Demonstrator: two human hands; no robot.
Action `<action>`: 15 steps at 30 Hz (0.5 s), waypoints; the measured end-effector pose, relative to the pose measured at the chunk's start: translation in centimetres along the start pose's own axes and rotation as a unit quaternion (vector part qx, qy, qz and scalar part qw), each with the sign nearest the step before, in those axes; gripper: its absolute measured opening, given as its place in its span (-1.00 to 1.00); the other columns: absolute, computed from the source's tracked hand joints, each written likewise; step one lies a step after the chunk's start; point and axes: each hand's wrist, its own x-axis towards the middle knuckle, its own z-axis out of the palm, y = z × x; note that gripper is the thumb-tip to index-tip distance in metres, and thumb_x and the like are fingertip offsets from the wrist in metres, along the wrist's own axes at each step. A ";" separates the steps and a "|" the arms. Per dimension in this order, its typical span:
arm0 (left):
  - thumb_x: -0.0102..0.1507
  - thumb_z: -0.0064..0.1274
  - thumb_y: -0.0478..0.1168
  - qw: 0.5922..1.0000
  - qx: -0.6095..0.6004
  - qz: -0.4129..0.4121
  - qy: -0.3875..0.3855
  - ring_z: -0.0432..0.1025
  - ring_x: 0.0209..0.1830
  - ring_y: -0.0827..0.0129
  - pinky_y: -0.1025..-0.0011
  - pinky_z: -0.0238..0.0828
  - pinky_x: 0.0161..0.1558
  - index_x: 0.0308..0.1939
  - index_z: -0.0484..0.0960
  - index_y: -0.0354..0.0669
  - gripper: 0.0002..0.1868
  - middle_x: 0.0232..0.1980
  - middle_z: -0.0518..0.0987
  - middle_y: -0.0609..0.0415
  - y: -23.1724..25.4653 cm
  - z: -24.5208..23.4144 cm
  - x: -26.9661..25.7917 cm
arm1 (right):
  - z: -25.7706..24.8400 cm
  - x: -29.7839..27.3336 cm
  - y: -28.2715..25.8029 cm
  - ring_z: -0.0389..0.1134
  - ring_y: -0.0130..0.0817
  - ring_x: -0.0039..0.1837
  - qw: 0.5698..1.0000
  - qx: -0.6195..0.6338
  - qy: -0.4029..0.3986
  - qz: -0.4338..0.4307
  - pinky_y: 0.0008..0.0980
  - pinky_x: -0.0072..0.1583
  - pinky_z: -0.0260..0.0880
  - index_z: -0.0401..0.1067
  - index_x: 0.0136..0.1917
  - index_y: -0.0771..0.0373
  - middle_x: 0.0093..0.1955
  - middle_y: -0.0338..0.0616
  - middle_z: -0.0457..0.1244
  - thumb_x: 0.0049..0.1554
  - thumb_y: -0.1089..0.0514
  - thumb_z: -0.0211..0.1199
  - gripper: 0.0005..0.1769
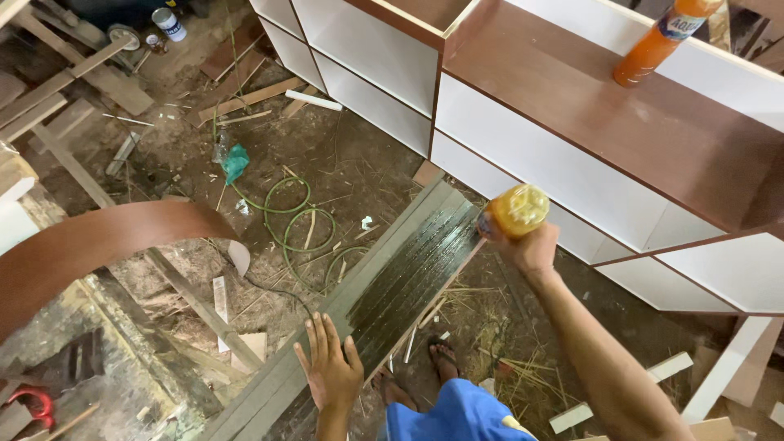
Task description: The person applies adhesive from a plastic bottle onto a wooden plank, spreading the liquid along the surface with the bottle's nozzle.
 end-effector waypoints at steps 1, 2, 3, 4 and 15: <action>0.41 -0.52 0.11 1.000 0.020 -0.004 -0.007 -0.20 0.65 0.17 -0.11 -0.36 0.51 0.56 -0.01 -0.17 -0.30 0.64 -0.05 0.02 -0.1 -0.1 -0.1 | -0.1 -2.0 -1.0 0.41 -0.34 -0.11 0.998 0.038 -0.047 -0.024 -0.40 -0.16 0.48 0.50 -0.10 0.14 -0.14 -0.19 0.41 0.04 -0.30 0.37 -0.52; 0.41 -0.53 0.12 0.999 0.036 -0.005 -0.012 -0.19 0.64 0.18 -0.11 -0.33 0.51 0.56 -0.02 -0.16 -0.30 0.64 -0.05 0.03 0.0 0.1 0.0 | -0.5 -3.8 -1.7 0.48 -0.41 0.12 0.992 0.074 -0.090 -0.047 -0.51 -0.03 0.60 0.53 0.10 0.09 0.04 -0.24 0.44 0.03 -0.19 0.40 -0.53; 0.41 -0.53 0.12 0.999 0.032 -0.001 -0.011 -0.19 0.64 0.18 -0.11 -0.33 0.51 0.56 -0.02 -0.16 -0.30 0.64 -0.05 0.03 0.2 0.1 0.3 | 1.0 -7.2 -2.4 0.48 -0.41 0.12 0.993 0.071 -0.085 -0.046 -0.51 -0.03 0.60 0.53 0.10 0.09 0.04 -0.24 0.44 0.03 -0.19 0.40 -0.53; 0.41 -0.55 0.12 0.999 0.037 -0.014 -0.027 -0.22 0.64 0.19 -0.10 -0.36 0.51 0.56 -0.05 -0.14 -0.30 0.64 -0.07 0.05 0.2 0.0 0.3 | 2.6 -10.9 -3.0 0.48 -0.50 -0.05 0.979 0.116 -0.108 -0.131 -0.51 -0.07 0.57 0.52 0.06 0.01 -0.07 -0.34 0.43 -0.02 -0.07 0.42 -0.62; 0.40 -0.47 0.10 0.999 0.028 -0.007 0.038 -0.11 0.64 0.19 -0.13 -0.23 0.51 0.55 0.07 -0.12 -0.32 0.62 0.05 0.07 0.4 0.3 -0.1 | -3.5 1.9 -2.9 0.45 -0.47 0.19 0.974 0.126 -0.166 0.090 -0.48 0.12 0.55 0.53 0.14 0.02 0.11 -0.24 0.44 -0.03 -0.12 0.46 -0.51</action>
